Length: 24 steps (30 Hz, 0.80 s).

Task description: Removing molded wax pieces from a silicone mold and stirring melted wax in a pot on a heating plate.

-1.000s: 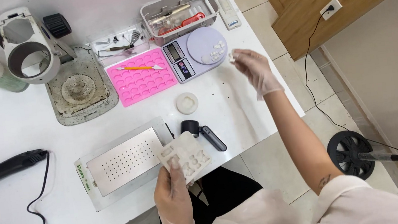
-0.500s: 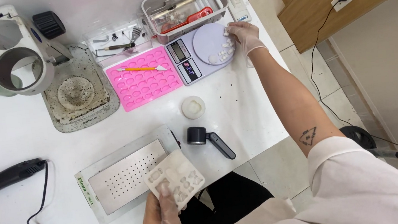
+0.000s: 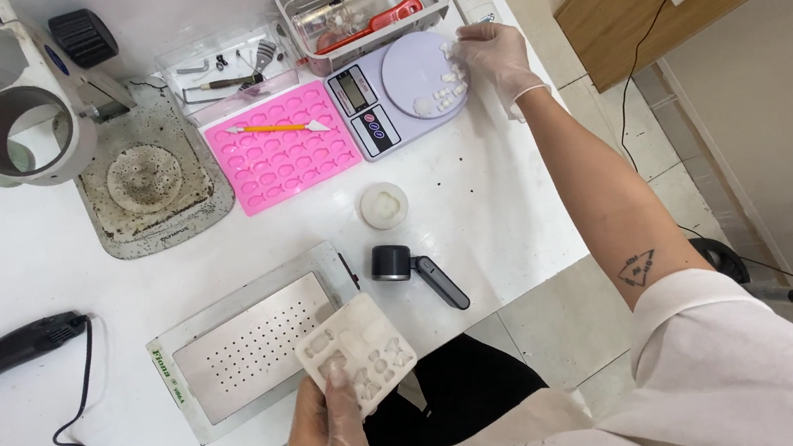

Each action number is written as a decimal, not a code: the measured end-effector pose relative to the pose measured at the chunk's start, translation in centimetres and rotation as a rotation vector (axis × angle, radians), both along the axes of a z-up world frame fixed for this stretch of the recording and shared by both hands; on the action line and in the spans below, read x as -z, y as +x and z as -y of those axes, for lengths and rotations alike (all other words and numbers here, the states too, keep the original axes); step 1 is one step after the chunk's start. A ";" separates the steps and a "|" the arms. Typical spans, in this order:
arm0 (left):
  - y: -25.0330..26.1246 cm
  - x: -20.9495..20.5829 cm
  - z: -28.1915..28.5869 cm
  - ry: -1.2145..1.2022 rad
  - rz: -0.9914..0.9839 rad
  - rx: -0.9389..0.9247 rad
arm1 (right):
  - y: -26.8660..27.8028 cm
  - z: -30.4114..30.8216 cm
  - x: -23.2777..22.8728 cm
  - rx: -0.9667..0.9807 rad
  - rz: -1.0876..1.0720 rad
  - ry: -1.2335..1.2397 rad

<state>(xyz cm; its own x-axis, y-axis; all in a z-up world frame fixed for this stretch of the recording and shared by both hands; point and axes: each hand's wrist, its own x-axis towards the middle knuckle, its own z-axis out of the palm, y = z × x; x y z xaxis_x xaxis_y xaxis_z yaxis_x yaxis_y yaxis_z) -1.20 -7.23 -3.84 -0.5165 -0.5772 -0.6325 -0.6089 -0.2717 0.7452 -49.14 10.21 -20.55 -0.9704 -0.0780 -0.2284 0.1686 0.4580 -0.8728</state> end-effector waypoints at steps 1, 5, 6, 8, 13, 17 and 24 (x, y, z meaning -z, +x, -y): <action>0.0 0.1 -0.2 -0.002 -0.001 -0.001 | 0.2 0.3 0.0 -0.001 -0.001 -0.002; 0.1 0.1 -0.4 -0.013 -0.008 -0.016 | 0.7 1.7 0.0 0.022 -0.020 0.059; 0.1 0.0 -0.4 -0.003 -0.028 -0.017 | 0.8 2.0 -0.1 0.040 -0.032 0.084; 0.0 -0.1 -0.5 0.007 -0.029 -0.023 | 1.3 2.8 -2.0 0.058 0.016 0.102; 0.2 0.0 -0.7 -0.022 -0.016 0.007 | 2.0 3.2 -3.2 0.083 0.156 0.171; 0.2 0.2 -1.2 -0.033 -0.076 0.002 | 1.6 2.1 -1.8 0.038 0.070 0.278; 0.3 1.4 -1.5 -0.062 -0.023 -0.041 | 0.2 0.7 0.9 0.052 -0.202 0.259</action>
